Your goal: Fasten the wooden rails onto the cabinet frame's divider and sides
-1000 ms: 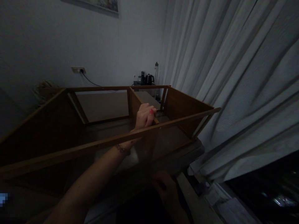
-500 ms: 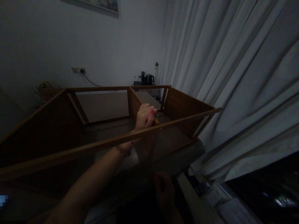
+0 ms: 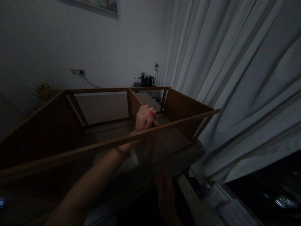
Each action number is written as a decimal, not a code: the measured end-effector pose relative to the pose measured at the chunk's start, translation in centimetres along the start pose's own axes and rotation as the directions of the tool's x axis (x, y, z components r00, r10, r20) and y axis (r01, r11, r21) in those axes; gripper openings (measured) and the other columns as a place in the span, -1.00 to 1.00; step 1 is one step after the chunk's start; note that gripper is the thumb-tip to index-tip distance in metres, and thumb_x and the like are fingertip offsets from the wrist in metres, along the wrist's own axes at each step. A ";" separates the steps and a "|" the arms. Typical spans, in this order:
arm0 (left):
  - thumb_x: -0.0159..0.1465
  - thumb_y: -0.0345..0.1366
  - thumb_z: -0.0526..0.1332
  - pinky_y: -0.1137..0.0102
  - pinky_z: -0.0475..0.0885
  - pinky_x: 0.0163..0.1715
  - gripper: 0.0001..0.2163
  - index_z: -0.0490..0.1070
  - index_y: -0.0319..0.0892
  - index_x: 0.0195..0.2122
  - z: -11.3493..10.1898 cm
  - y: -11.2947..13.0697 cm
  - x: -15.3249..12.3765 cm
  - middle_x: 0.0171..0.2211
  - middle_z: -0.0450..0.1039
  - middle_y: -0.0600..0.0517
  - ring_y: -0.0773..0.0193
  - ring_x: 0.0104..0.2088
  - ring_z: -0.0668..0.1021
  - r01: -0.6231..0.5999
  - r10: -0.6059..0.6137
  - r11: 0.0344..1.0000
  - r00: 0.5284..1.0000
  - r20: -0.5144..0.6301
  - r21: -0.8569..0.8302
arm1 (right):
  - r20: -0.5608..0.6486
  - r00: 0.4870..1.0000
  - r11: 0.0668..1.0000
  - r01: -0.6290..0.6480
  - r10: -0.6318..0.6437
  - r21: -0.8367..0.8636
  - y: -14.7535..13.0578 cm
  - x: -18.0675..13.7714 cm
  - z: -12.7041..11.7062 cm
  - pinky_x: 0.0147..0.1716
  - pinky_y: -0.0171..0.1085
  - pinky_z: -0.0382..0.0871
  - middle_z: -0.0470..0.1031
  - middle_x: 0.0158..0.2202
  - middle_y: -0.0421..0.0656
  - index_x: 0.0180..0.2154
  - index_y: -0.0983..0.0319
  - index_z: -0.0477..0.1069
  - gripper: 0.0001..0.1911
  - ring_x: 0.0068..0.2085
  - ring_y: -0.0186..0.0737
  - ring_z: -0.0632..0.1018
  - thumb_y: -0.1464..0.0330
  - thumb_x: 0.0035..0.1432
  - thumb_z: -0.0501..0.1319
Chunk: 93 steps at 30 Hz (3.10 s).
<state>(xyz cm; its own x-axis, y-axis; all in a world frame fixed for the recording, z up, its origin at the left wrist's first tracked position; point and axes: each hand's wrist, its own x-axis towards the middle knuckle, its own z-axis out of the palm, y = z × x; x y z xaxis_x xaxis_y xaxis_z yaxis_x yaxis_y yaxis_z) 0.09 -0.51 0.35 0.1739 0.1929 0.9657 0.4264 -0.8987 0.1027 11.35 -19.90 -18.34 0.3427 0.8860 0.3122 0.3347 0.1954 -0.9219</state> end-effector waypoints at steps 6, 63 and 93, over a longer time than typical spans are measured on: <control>0.45 -0.16 -0.27 0.32 0.21 -0.33 -0.55 0.04 -0.13 -0.58 0.1 -0.1 -0.1 -0.61 0.11 0.09 0.30 -0.50 0.25 0.004 -0.005 1.000 1.000 -0.005 -0.024 | 0.142 0.950 0.951 0.293 -0.278 -0.102 2.6 0.7 -1.3 -0.33 -0.31 0.56 0.65 -0.33 -0.15 -0.22 0.13 0.53 -0.67 -0.34 -0.20 0.66 0.06 0.24 0.13; 0.45 -0.21 -0.25 0.32 0.19 -0.35 -0.58 0.01 -0.13 -0.58 0.0 0.1 0.0 -0.61 0.06 0.09 0.29 -0.50 0.22 0.000 0.000 0.999 1.000 -0.007 -0.034 | 0.300 0.931 0.974 0.227 -0.209 -0.026 0.6 2.3 -2.6 -0.21 -0.34 0.47 0.62 -0.26 -0.19 -0.24 0.10 0.55 -0.84 -0.23 -0.22 0.61 0.21 0.18 0.26; 0.45 -0.19 -0.25 0.31 0.19 -0.34 -0.57 0.03 -0.13 -0.57 0.0 0.0 0.0 -0.61 0.09 0.09 0.28 -0.49 0.23 0.010 -0.010 0.999 1.000 0.006 -0.042 | 0.123 0.992 0.999 -0.015 0.009 0.050 1.1 0.7 -0.4 -0.42 -0.34 0.43 0.51 -0.42 -0.19 -0.08 0.19 0.38 -0.68 -0.44 -0.28 0.52 0.13 0.29 0.09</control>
<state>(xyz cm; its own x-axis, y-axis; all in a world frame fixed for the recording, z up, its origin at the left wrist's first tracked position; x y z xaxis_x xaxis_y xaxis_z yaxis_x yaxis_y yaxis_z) 0.12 -0.53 0.32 0.1750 0.2039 0.9632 0.3907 -0.9124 0.1221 12.31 -19.19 -19.03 0.2347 0.9329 0.2733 0.2856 0.2025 -0.9367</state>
